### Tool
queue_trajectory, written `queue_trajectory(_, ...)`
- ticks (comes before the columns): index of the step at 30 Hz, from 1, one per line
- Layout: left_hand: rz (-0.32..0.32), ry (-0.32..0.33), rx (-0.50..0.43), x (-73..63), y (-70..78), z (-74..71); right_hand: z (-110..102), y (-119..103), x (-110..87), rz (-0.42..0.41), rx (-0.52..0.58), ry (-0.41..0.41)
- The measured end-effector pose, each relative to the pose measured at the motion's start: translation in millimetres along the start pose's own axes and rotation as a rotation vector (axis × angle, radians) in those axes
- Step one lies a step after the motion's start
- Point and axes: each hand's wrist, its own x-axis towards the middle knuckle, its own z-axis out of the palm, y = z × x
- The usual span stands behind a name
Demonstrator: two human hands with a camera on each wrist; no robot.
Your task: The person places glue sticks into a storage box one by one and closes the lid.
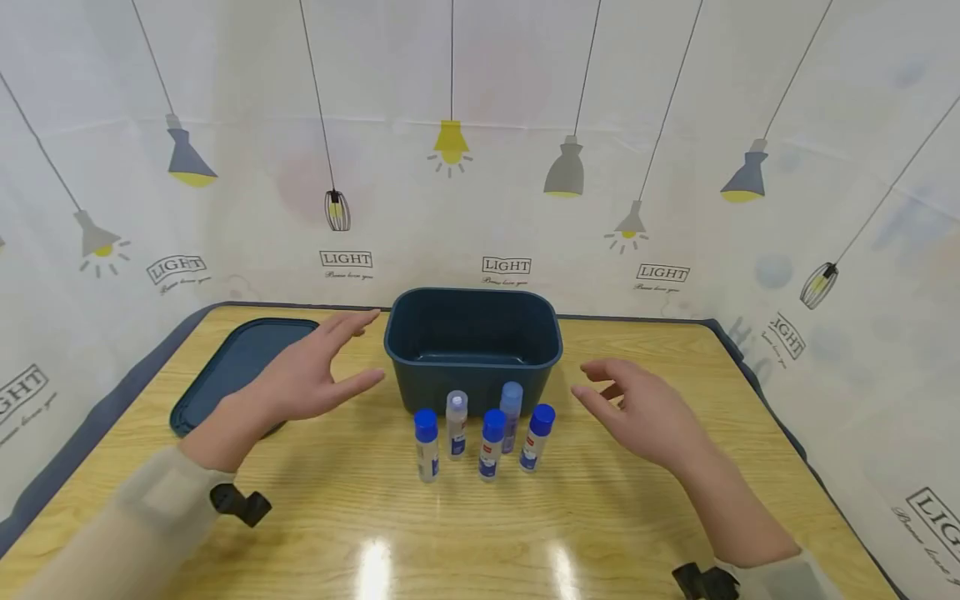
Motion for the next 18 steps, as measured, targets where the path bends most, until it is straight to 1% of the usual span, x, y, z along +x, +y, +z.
queue_trajectory(2,-0.008,-0.005,-0.072,5.5,-1.2,2.0,0,-2,-1.2,-0.006,0.08,0.012)
queue_trajectory(4,-0.016,-0.017,-0.135,12.3,-2.3,3.9,1,-4,-2.9,-0.015,0.153,0.008)
queue_trajectory(7,-0.028,-0.044,-0.185,23.5,-3.7,6.9,5,-5,-4.4,-0.055,0.26,-0.028)
queue_trajectory(9,-0.039,-0.063,-0.195,30.6,-3.9,8.6,9,-6,-5.1,-0.085,0.313,-0.054)
queue_trajectory(12,-0.056,-0.084,-0.202,39.9,-5.6,12.0,14,-8,-4.9,-0.126,0.352,-0.078)
queue_trajectory(15,-0.075,-0.095,-0.21,44.7,-6.9,15.3,19,-10,-4.4,-0.133,0.361,-0.094)
queue_trajectory(18,-0.088,-0.101,-0.218,46.7,-7.9,17.7,24,-11,-3.1,-0.129,0.36,-0.114)
